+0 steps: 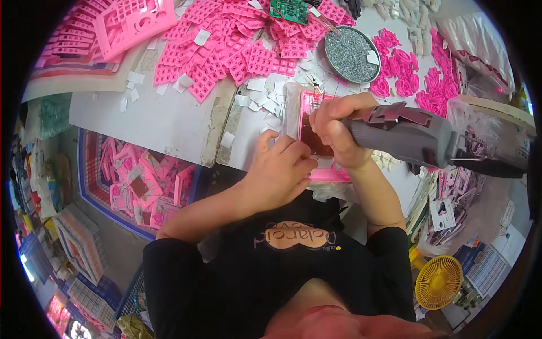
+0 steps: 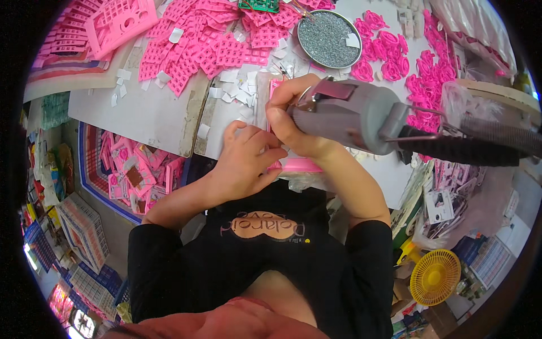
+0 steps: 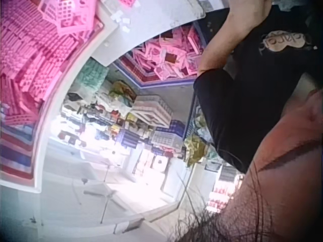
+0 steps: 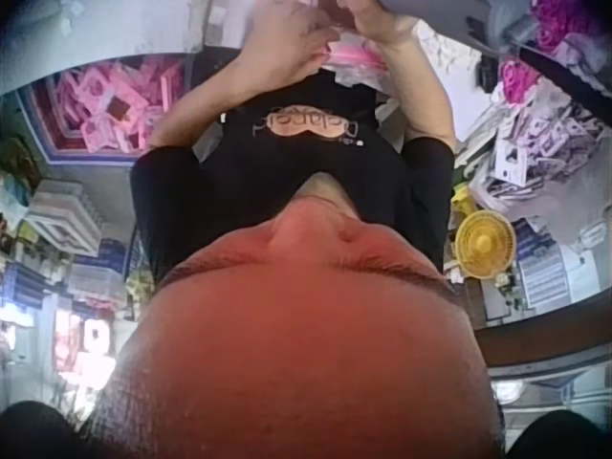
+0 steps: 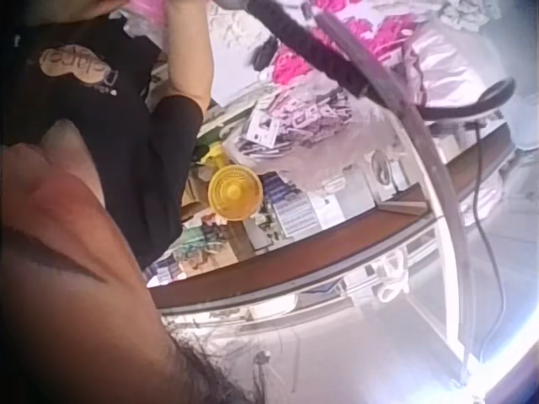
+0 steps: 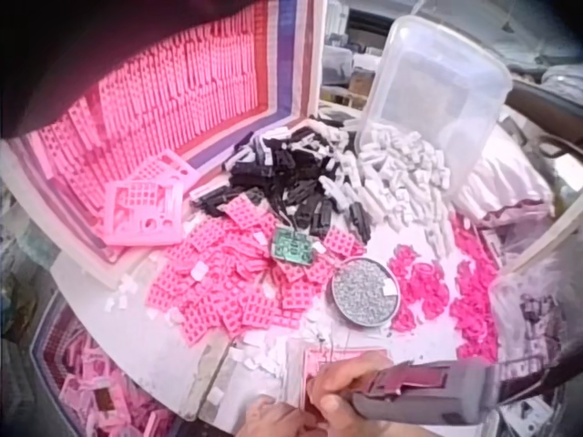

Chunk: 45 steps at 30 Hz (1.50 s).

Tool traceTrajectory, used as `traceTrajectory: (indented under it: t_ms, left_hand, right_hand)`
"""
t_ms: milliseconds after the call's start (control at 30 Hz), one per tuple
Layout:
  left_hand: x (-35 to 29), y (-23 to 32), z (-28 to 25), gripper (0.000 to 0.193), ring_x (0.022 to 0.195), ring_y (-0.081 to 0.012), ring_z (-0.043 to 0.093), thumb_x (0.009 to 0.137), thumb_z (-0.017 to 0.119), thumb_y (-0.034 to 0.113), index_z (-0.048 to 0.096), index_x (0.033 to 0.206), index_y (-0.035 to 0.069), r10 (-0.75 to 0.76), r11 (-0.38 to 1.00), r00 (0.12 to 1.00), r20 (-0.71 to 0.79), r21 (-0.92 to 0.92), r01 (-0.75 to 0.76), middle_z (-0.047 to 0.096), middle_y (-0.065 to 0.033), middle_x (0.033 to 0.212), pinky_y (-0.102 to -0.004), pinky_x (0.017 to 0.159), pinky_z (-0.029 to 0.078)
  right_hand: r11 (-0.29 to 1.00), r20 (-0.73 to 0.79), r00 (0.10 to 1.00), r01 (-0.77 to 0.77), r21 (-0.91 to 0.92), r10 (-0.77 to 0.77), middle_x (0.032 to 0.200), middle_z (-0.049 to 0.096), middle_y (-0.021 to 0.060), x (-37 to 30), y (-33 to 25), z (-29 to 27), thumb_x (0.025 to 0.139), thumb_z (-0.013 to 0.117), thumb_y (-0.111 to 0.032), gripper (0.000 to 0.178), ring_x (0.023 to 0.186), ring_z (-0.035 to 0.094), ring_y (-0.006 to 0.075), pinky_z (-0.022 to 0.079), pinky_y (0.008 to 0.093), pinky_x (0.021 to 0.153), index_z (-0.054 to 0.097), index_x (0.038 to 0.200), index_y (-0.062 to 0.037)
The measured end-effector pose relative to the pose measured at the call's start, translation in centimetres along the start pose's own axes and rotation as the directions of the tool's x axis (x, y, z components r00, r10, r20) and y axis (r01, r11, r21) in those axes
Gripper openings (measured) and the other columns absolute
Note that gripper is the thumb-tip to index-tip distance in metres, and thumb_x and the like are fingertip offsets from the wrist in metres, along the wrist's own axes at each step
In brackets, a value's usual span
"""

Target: Assemble a toy calculator by placing buttons and an internal circuit board into a pink plastic casing and securing it with hot glue.

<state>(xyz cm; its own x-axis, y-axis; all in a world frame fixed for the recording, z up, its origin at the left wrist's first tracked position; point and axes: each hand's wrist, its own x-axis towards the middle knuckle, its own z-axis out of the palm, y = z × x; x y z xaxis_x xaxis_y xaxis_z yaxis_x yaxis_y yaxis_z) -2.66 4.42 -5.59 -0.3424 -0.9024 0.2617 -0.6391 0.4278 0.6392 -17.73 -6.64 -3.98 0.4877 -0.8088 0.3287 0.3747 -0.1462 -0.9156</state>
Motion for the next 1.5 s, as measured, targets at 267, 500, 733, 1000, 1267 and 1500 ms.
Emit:
traceTrajectory:
  t_ms: [267, 500, 733, 1000, 1267, 1500]
  left_hand:
    - [1.1, -0.6, 1.2, 0.01, 0.097, -0.0202, 0.057, 0.079, 0.073, 0.022, 0.066, 0.082, 0.016, 0.119, 0.987, 0.99, -0.077, 0.115, -0.11, 0.058, 0.0006, 0.093, -0.0467, 0.093, 0.037]
    - [2.8, -0.7, 1.2, 0.009, 0.085, -0.0244, 0.059, 0.083, 0.072, 0.02, 0.067, 0.079, 0.013, -0.081, 0.996, 0.996, -0.037, 0.019, 0.082, 0.061, -0.0032, 0.08, -0.0437, 0.079, 0.038]
    - [3.6, -1.6, 0.3, 0.003, 0.082, -0.0251, 0.059, 0.084, 0.07, 0.013, 0.068, 0.086, 0.01, -0.208, 0.965, 0.977, 0.035, -0.158, 0.211, 0.062, -0.0053, 0.08, -0.0403, 0.079, 0.036]
    - [3.3, -1.7, -0.5, 0.011, 0.086, -0.0202, 0.059, 0.083, 0.074, 0.012, 0.069, 0.093, 0.011, -0.135, 0.974, 0.983, 0.122, -0.165, 0.154, 0.063, -0.0003, 0.083, -0.0379, 0.085, 0.034]
    - [3.2, -1.3, -0.1, 0.012, 0.084, -0.0193, 0.059, 0.081, 0.076, 0.012, 0.069, 0.092, 0.011, -0.143, 0.977, 0.988, 0.066, -0.151, 0.151, 0.062, 0.0001, 0.082, -0.0384, 0.084, 0.033]
    - [3.3, -0.1, 1.1, 0.009, 0.082, -0.0203, 0.057, 0.08, 0.072, 0.015, 0.067, 0.086, 0.013, -0.242, 0.967, 0.97, -0.011, -0.082, 0.24, 0.06, 0.0009, 0.081, -0.0428, 0.082, 0.032]
  right_hand:
    - [0.944, 0.19, 0.981, 0.092, -0.316, -0.033, 0.066, 0.052, 0.005, 0.5, 0.4, -0.6, 0.094, 0.068, -0.008, 0.023, 0.054, 0.048, 0.0144, 0.044, 0.0342, 0.053, 0.047, 0.103, -0.0072]
    - [0.998, 0.027, 0.998, -0.064, -0.016, 0.064, 0.085, 0.062, 0.007, 0.9, -1.5, -2.0, 0.086, 0.074, -0.006, 0.043, 0.074, 0.059, 0.0144, 0.05, 0.0315, 0.069, 0.054, 0.123, -0.0028]
    - [0.659, 0.043, 0.841, -0.39, -0.643, 0.539, 0.093, 0.067, 0.0029, -2.6, -4.1, -3.2, 0.081, 0.078, -0.006, 0.054, 0.087, 0.058, 0.0133, 0.049, 0.0275, 0.073, 0.062, 0.133, -0.0085]
    - [0.682, 0.082, 0.945, -0.167, -0.712, 0.318, 0.09, 0.071, 0.002, -4.7, -2.4, -4.5, 0.083, 0.076, -0.006, 0.017, 0.084, 0.054, 0.0169, 0.047, 0.0292, 0.065, 0.076, 0.1, -0.0049]
    - [0.704, 0.032, 0.958, -0.188, -0.685, 0.286, 0.085, 0.07, 0.0016, -5.2, -2.2, -4.1, 0.081, 0.077, -0.006, 0.015, 0.083, 0.055, 0.018, 0.046, 0.0302, 0.066, 0.075, 0.096, -0.0064]
    - [0.701, -0.008, 0.98, -0.149, -0.698, 0.2, 0.078, 0.068, 0.0031, -5.6, -2.2, -3.6, 0.078, 0.075, -0.007, 0.015, 0.082, 0.057, 0.0231, 0.047, 0.0354, 0.071, 0.073, 0.093, -0.0074]
